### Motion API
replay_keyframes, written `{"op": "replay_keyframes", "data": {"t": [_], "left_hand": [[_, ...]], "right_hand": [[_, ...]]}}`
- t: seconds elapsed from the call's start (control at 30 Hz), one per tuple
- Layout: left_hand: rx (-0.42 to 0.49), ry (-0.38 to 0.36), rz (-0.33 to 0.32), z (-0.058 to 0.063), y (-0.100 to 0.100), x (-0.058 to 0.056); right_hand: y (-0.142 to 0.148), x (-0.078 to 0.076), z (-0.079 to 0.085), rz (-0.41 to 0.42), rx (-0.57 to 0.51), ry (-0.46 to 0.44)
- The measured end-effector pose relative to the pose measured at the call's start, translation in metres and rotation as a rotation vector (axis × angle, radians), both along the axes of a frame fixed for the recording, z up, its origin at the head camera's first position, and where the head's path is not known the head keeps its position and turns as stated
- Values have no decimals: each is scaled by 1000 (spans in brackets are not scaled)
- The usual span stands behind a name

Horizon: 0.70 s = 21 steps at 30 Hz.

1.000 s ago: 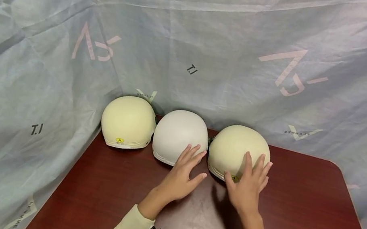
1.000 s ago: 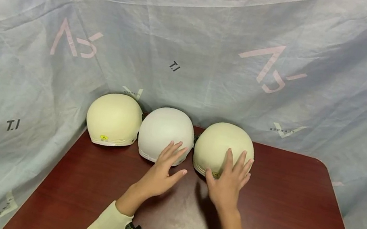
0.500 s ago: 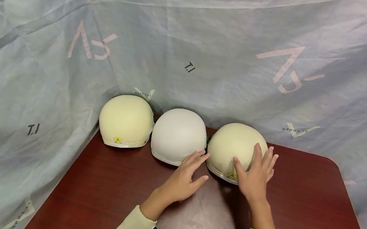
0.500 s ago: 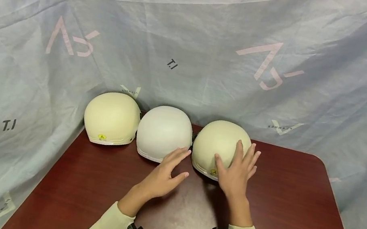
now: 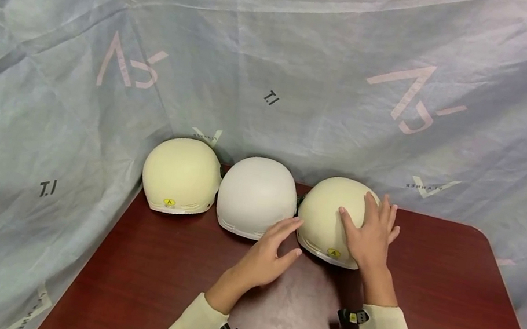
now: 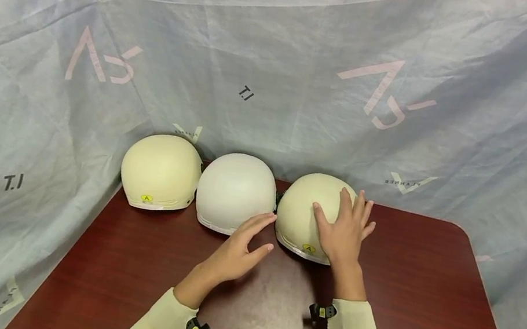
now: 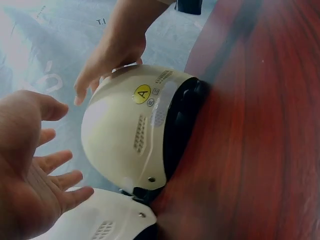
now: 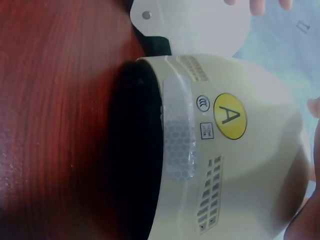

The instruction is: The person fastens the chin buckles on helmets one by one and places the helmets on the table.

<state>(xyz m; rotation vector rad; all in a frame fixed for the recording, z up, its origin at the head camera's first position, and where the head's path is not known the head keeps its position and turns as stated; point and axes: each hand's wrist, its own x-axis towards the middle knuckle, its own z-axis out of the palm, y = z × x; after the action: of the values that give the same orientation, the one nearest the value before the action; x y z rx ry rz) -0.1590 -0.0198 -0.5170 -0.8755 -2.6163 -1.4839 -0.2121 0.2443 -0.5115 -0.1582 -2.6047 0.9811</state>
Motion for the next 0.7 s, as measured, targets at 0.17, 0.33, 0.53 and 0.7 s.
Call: {"op": "replay_keyframes", "data": {"t": [0.17,0.33,0.53,0.7], "left_hand": [[192,-147,-8,-8,7,-5],[390,-294,14,-14,9,-8],[456,-311,28,-13,10,-10],[457,-321,23,-10,15,-10]], "right_hand": [[-1,-8,-7,-21,61,3],[-4,-11,-13,-36,108,51],[-6,-13,-15,-45,116,78],[-2,-8,-16,-56,115,66]]}}
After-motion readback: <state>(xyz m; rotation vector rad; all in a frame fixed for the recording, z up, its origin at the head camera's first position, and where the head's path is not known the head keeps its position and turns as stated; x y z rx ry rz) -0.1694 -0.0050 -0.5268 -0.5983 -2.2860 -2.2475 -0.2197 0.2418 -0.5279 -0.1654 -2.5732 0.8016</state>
